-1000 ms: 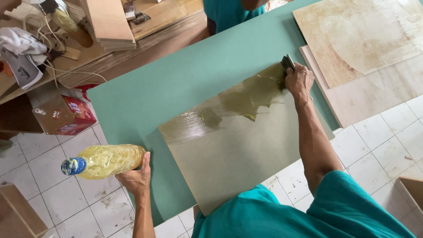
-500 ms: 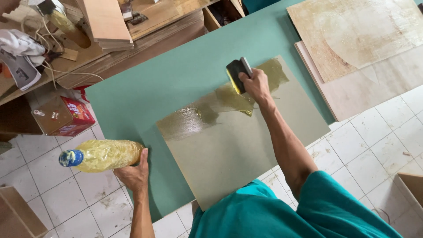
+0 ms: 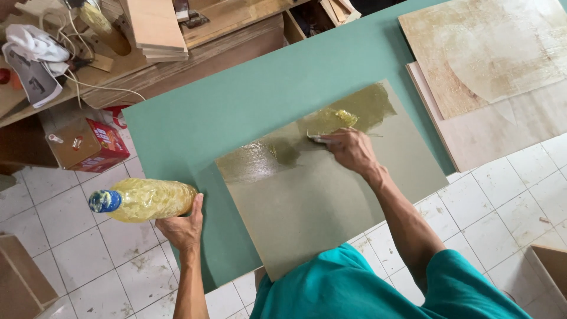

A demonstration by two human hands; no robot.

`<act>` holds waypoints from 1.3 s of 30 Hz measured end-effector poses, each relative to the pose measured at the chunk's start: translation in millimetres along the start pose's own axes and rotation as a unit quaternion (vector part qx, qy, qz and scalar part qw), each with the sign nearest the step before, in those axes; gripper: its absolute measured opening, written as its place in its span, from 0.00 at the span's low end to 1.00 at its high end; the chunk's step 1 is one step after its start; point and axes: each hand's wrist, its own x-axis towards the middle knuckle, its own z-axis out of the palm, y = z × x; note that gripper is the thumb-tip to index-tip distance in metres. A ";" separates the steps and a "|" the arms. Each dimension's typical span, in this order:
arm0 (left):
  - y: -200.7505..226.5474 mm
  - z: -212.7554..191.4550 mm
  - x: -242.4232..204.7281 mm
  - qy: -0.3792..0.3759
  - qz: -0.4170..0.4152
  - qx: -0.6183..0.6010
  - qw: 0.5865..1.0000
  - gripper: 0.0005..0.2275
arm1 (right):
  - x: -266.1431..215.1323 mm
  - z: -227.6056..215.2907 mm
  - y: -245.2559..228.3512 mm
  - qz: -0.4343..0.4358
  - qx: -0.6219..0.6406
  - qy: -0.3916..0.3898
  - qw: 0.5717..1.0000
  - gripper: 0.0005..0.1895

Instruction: The person spreads a yellow liquid from a plastic bottle onto a rectangular board using a scraper, repeatedly smoothing the substance across the surface.

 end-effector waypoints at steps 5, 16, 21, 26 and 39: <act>13.8 -13.9 4.5 -0.006 -0.008 -0.010 1.000 0.40 | 16.0 -11.6 95.9 0.223 -0.060 0.117 0.966 0.11; 17.4 -15.5 10.9 -0.002 0.026 -0.022 0.999 0.40 | 3.6 68.8 14.1 0.217 -0.079 0.048 0.972 0.15; 33.7 -27.6 13.8 0.000 0.009 -0.031 0.999 0.36 | -2.8 43.4 -11.9 0.258 0.104 0.028 0.960 0.15; 11.0 -16.9 3.1 -0.004 0.018 -0.022 1.000 0.38 | 12.0 -8.6 21.9 0.247 -0.006 0.096 0.964 0.09; -3.7 -2.3 -5.1 -0.012 0.001 -0.016 1.000 0.47 | 60.4 17.6 64.5 0.209 -0.067 0.116 0.969 0.11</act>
